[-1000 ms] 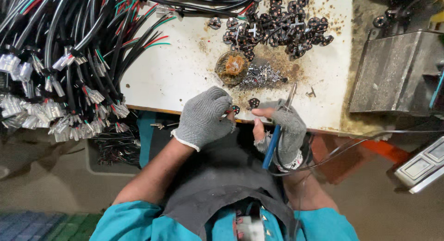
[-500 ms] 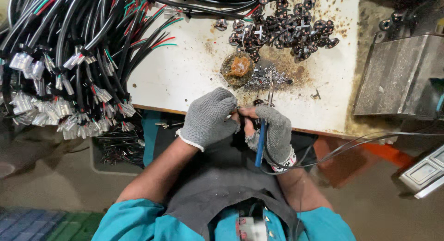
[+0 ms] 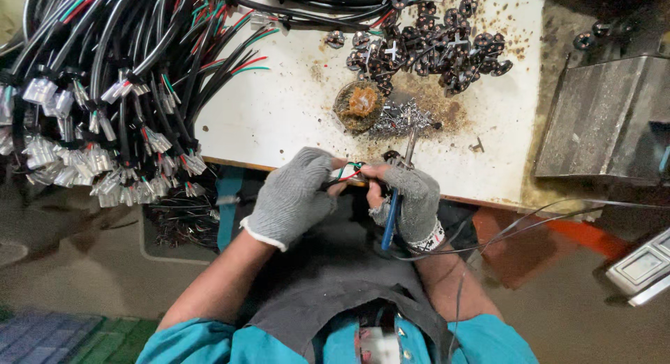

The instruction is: The person solders wires to small electrical components at a workbench. They hold a component and wire in one hand, dip the wire end into a flux container, and use a soldering iron in the other hand to solder the connection, placing finished components on the table.

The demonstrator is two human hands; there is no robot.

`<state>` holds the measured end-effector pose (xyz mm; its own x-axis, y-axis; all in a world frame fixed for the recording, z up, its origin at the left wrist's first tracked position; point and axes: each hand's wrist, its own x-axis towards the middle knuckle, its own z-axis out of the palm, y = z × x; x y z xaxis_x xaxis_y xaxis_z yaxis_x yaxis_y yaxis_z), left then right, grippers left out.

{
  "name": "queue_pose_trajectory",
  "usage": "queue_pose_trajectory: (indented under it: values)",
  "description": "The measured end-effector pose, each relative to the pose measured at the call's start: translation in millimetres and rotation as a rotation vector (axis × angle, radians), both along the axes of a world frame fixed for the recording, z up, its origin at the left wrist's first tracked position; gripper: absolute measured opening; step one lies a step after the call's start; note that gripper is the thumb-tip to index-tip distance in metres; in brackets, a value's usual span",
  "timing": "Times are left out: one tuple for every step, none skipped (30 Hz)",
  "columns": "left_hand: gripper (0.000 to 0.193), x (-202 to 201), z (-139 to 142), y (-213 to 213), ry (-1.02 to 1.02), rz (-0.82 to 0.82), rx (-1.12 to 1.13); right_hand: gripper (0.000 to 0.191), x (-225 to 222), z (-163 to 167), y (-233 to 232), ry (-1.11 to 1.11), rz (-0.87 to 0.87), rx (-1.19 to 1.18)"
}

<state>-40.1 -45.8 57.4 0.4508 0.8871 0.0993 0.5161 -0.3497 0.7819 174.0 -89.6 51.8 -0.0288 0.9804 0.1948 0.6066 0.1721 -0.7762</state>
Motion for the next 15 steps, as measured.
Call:
queue_pose_trajectory:
  values:
    - [0.029,-7,5,0,0.063,-0.023,-0.035,0.026,0,-1,0,-0.011,-0.003,-0.006]
    - [0.029,-13,10,-1,0.126,-0.045,-0.071,0.026,0,-1,-1,-0.021,-0.004,-0.013]
    - [0.03,-20,13,0,0.189,-0.068,-0.103,0.024,1,-1,-2,0.033,-0.001,0.009]
    - [0.026,-26,15,0,0.208,-0.081,-0.152,0.023,1,0,-4,0.088,0.002,0.032]
    - [0.022,-30,17,1,0.227,-0.095,-0.199,0.022,2,1,-4,0.143,0.006,0.057]
    - [0.019,-33,19,1,0.244,-0.108,-0.245,0.021,5,4,-6,0.193,-0.042,0.045]
    - [0.019,-34,22,0,0.217,-0.081,-0.189,0.021,9,8,-8,0.242,-0.088,0.036]
    - [0.02,-34,27,1,0.191,-0.055,-0.128,0.021,14,13,-8,0.291,-0.132,0.032]
    - [0.02,-32,36,2,0.164,-0.031,-0.067,0.022,20,17,-7,0.223,-0.153,0.09]
    - [0.019,-28,47,7,0.184,-0.016,0.008,0.023,27,21,-6,0.154,-0.173,0.146]
    - [0.017,-22,61,16,0.203,0.001,0.081,0.024,35,25,-5,0.083,-0.192,0.2]
    - [0.016,-13,77,28,0.22,0.017,0.15,0.025,41,28,-2,0.121,-0.237,0.019]
    - [0.013,-1,94,45,0.246,0.03,0.296,0.026,45,28,1,0.159,-0.281,-0.163]
    - [0.011,12,109,65,0.271,0.04,0.443,0.028,49,29,3,0.197,-0.323,-0.346]
    - [0.013,27,122,88,0.252,0.041,0.556,0.03,50,28,4,0.079,-0.251,-0.198]
